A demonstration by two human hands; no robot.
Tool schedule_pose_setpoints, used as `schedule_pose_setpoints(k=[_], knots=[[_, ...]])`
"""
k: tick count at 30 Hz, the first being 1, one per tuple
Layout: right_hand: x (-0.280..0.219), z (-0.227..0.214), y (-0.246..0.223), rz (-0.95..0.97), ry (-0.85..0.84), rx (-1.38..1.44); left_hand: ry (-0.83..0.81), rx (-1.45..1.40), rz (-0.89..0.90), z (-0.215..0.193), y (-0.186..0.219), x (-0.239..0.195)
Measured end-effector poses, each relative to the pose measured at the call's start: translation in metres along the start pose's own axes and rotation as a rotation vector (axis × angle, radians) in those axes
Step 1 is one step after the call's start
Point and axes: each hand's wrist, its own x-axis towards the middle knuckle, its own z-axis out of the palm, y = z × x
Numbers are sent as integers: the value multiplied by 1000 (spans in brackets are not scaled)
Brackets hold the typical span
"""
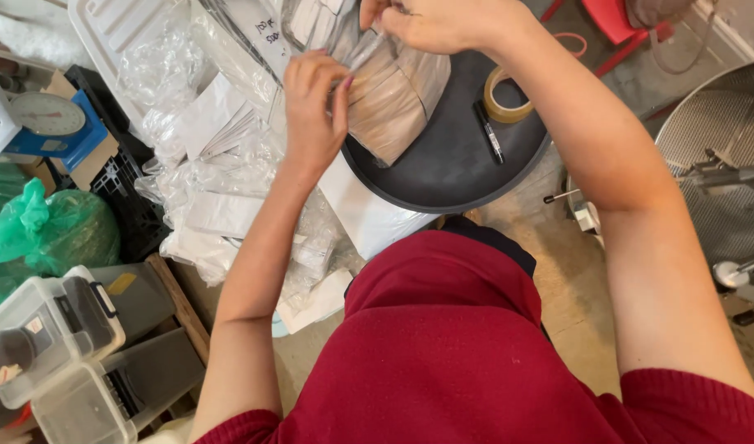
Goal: Sorting and stacking empty coffee packaging bags in a production environment
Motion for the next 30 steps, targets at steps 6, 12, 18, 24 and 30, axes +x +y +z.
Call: schedule_pose_setpoints(k=[6,12,18,24,30], knots=[[32,6,5,116,-353,-148,13,32,34,-3,15,-8],[30,-7,-23,-39,-431,-328,-96,274,-95,10,27,-31],[9,13,-12,-323,-349,-769,-209,511,-235,21,42,-25],[1,24,-10,-197,-416,-1006,-228,620,-255,28,50,-19],[0,30,-14,-153,-403,-1047,-86,629,-125,44,36,-37]])
